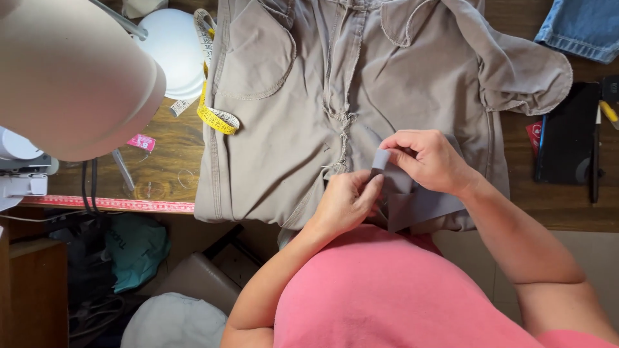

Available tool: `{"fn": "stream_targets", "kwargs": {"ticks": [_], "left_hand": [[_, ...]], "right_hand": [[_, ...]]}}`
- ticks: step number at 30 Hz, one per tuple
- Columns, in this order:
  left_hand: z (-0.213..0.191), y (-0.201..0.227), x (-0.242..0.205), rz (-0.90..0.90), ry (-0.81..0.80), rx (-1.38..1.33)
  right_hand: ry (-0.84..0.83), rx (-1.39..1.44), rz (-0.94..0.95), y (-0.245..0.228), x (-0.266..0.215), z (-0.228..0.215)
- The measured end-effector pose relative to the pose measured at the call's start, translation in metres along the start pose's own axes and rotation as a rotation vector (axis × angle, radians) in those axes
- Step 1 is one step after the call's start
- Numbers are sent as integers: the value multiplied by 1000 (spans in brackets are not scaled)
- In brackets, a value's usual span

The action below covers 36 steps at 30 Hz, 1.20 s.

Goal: Repairing a zipper on a pair of pants using small hand tools and manual adjustment.

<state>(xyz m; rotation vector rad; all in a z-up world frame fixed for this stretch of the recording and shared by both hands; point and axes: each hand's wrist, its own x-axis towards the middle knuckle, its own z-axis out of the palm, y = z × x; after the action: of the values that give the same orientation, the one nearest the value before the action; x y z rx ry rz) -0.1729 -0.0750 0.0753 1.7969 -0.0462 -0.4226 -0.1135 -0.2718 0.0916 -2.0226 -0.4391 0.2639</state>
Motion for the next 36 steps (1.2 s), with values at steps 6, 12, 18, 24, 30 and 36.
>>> {"fn": "stream_targets", "kwargs": {"ticks": [6, 12, 18, 24, 30, 36], "left_hand": [[-13, 8, 13, 120, 239, 32], [-26, -16, 20, -60, 275, -262], [-24, -11, 20, -61, 245, -237], [-23, -10, 21, -16, 244, 86], [-18, -33, 30, 26, 283, 438], [-7, -36, 39, 63, 288, 670]], "right_hand": [[-137, -42, 86, -1, 9, 1], [-295, -121, 94, -10, 15, -21], [-349, -303, 324, -17, 53, -47], [-640, -833, 365, -26, 114, -42], [-778, -936, 473, -22, 148, -33], [-653, -1284, 273, -34, 148, 4]]}}
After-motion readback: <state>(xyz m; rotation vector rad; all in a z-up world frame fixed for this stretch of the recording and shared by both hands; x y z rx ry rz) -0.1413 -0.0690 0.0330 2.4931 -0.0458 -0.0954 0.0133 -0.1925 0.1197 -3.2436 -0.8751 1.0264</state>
